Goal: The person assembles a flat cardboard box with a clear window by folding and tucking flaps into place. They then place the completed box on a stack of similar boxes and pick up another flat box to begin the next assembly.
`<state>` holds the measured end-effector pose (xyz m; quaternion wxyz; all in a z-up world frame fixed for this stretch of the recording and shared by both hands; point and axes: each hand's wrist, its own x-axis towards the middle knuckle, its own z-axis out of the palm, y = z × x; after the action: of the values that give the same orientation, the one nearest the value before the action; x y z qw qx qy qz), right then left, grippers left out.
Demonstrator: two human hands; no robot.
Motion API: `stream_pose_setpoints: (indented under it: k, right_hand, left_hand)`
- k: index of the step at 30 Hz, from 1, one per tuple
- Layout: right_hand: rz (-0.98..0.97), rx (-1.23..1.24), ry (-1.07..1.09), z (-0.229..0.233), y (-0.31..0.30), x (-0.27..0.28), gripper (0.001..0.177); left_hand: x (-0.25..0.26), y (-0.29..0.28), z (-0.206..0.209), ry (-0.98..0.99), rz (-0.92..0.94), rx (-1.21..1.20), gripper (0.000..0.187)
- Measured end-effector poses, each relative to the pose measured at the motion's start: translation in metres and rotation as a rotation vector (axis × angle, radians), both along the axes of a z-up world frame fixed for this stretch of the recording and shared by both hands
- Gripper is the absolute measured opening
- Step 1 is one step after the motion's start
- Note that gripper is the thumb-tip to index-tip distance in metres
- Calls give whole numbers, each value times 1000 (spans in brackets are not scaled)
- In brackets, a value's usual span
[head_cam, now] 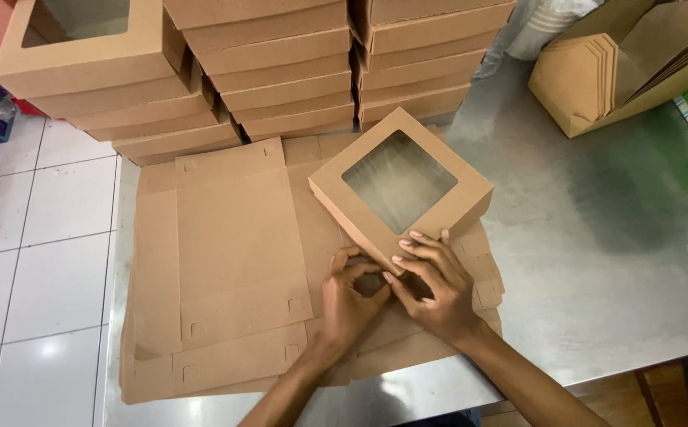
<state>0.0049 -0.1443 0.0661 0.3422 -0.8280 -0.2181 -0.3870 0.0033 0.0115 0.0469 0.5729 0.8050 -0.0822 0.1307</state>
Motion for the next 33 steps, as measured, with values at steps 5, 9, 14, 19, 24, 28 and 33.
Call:
stream_pose_setpoints:
  k: [5, 9, 14, 19, 24, 28, 33]
  right_hand:
    - [-4, -5, 46, -4, -1, -3, 25]
    - [8, -25, 57, -2, 0, -5, 23]
    - [45, -10, 73, -5, -3, -7, 20]
    - [104, 17, 71, -13, -10, -4, 21]
    - [207, 105, 194, -8, -19, -3, 17]
    - [148, 156, 244, 4, -32, -2, 20]
    - [68, 220, 551, 15, -39, 6, 60]
  left_hand:
    - [23, 30, 16, 59, -92, 143, 25]
    - [37, 49, 23, -140, 80, 291, 55]
    - [57, 60, 56, -267, -52, 338, 62]
    - [70, 63, 38, -223, -167, 452, 57]
    - [69, 69, 32, -247, -125, 527, 59]
    - [57, 84, 29, -281, -55, 491, 48]
    - [35, 107, 34, -14, -28, 123, 73]
